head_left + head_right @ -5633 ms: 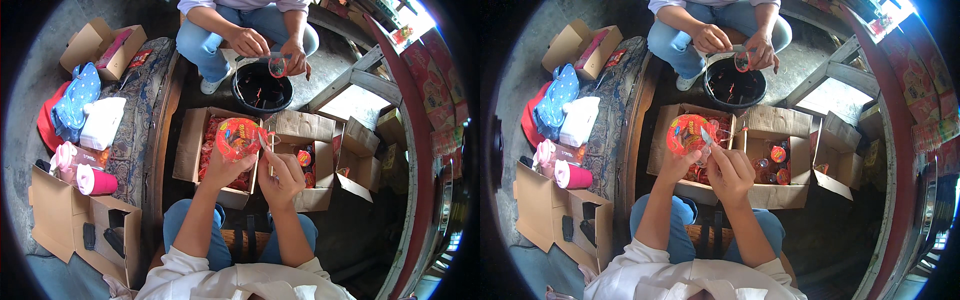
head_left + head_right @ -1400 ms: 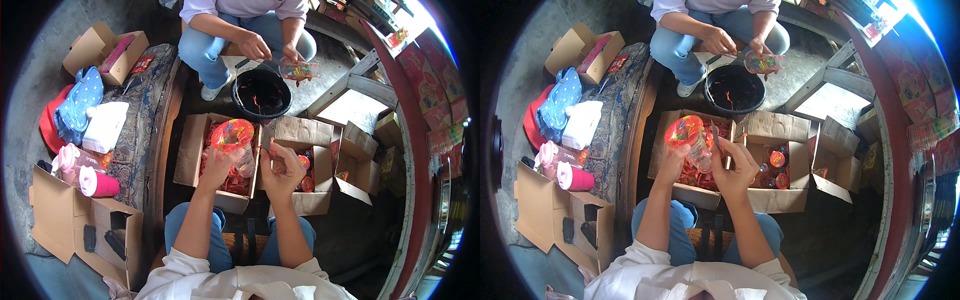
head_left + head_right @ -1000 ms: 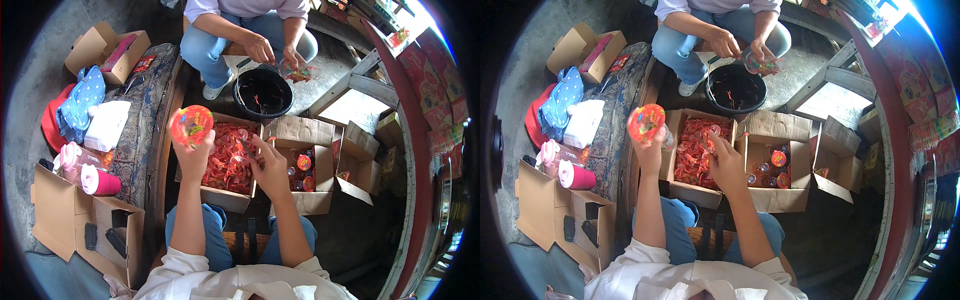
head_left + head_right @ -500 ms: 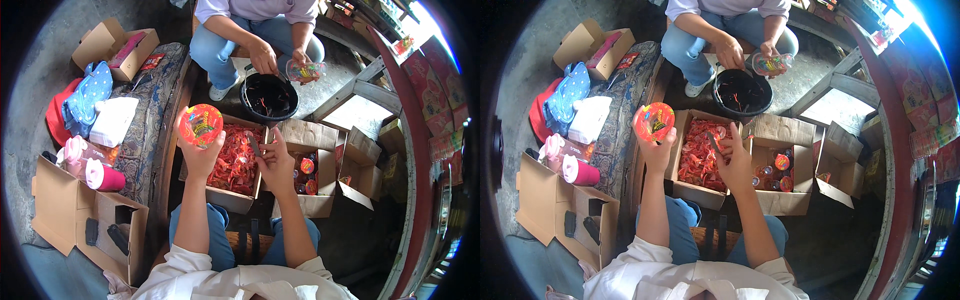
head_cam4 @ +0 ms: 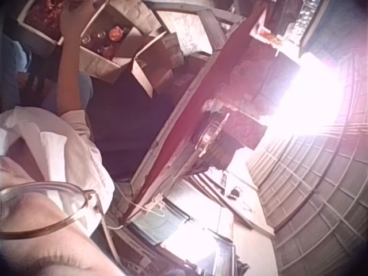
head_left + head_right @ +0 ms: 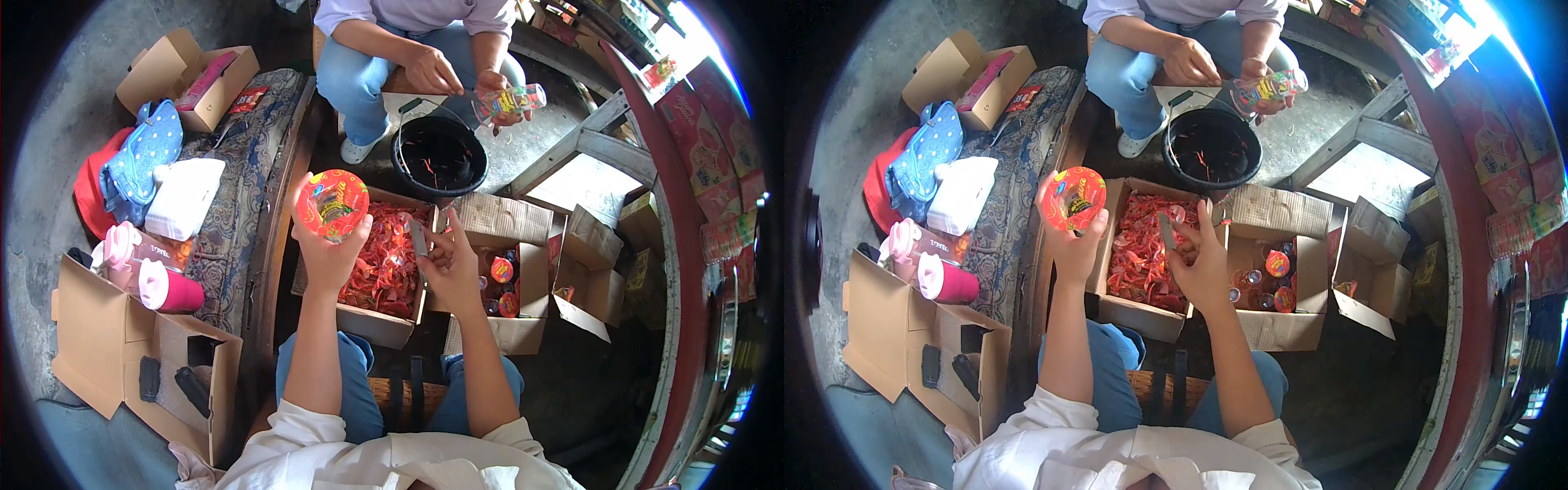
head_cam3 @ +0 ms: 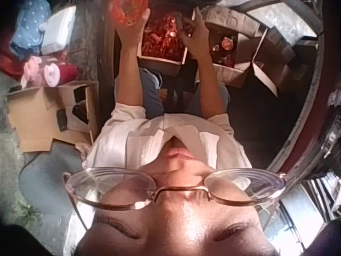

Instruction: The person assembles food container lids by hand, taking plastic rings and snapping them onto round containers one at a time before placing the finished lids into boxes.

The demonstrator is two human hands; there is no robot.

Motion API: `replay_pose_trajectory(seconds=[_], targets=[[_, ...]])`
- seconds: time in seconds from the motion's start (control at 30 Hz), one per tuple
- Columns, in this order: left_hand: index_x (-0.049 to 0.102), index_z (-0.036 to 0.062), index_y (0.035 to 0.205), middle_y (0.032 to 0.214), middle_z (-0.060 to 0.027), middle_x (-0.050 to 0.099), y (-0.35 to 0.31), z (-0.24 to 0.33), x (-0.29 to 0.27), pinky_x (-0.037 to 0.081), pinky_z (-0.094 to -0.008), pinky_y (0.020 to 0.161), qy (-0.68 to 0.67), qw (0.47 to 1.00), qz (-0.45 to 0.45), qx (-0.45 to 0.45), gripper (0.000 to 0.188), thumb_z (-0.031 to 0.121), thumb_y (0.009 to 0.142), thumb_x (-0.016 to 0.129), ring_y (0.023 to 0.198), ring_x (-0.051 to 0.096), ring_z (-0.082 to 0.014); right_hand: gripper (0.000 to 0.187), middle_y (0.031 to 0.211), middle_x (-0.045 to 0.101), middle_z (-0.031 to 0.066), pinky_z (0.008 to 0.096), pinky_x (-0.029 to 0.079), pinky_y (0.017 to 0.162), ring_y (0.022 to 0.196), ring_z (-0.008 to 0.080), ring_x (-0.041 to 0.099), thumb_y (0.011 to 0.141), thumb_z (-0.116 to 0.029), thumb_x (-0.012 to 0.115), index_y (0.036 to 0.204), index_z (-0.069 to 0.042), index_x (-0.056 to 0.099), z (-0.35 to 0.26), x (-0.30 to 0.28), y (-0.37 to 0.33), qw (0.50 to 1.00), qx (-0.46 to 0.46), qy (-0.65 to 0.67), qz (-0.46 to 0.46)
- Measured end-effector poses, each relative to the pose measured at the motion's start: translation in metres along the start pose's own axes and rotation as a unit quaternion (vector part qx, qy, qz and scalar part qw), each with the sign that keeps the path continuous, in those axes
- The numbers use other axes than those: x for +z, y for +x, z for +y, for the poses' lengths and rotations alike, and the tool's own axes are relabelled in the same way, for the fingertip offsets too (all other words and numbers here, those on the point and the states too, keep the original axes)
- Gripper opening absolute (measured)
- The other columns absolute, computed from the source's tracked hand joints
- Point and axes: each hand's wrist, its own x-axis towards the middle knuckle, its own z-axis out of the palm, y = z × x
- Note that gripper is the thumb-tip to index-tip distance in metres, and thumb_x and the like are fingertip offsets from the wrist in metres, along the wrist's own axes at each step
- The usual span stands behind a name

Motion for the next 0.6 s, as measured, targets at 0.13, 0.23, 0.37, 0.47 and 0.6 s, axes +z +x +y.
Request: replay_pose_trajectory(seconds=[0.13,0.23,0.37,0.47,0.6], targets=[[0.027,0.0035,0.131,0.112,-0.0138,0.049,0.0,0.0,-0.002,0.049,-0.0313,0.084,-0.002,1.0,-0.001,0.001,0.075,0.004,0.069,0.07,0.099,0.055,-0.0185,0.087,0.118,0.054,0.0177,0.0204,0.048,0.059,0.067,0.008,0.056,0.071,0.008,0.062,0.142,-0.003,0.012,-0.009,0.003,-0.001,1.0,-0.004,0.001,-0.011],[0.03,0.0032,0.13,0.113,-0.0137,0.051,0.0,-0.006,-0.006,0.049,-0.0314,0.082,-0.148,0.981,-0.05,-0.114,0.07,0.012,0.072,0.067,0.1,0.056,-0.019,0.086,0.123,0.049,0.0183,0.0211,0.049,0.061,0.069,0.0087,0.056,0.071,0.007,0.063,0.141,-0.003,0.013,-0.008,0.003,0.001,0.995,-0.008,0.099,0.003],[0.043,0.0004,0.125,0.109,-0.015,0.058,0.0,-0.004,-0.015,0.041,-0.0364,0.093,-0.231,0.916,-0.185,-0.272,0.063,0.037,0.076,0.058,0.103,0.056,-0.0241,0.083,0.123,0.047,0.0189,0.0229,0.05,0.063,0.073,0.0106,0.057,0.072,0.007,0.064,0.14,-0.002,0.016,-0.004,-0.003,0.006,0.977,0.004,0.207,0.048],[0.049,-0.0027,0.118,0.109,-0.0159,0.059,0.0,-0.002,-0.02,0.041,-0.0355,0.093,-0.196,0.891,-0.272,-0.307,0.062,0.042,0.075,0.056,0.106,0.055,-0.0228,0.084,0.121,0.048,0.0195,0.023,0.051,0.064,0.075,0.0112,0.058,0.071,0.007,0.065,0.14,-0.001,0.017,-0.004,-0.006,0.005,0.984,0.002,0.171,0.057],[0.05,-0.0008,0.116,0.106,-0.0113,0.059,-0.008,-0.015,-0.029,0.041,-0.0323,0.091,-0.153,0.87,-0.315,-0.348,0.05,0.031,0.078,0.056,0.103,0.054,-0.0179,0.082,0.12,0.048,0.0191,0.0226,0.051,0.065,0.076,0.0113,0.058,0.072,0.007,0.065,0.139,-0.001,0.018,-0.009,-0.003,0.004,0.989,0.006,0.147,0.036]])
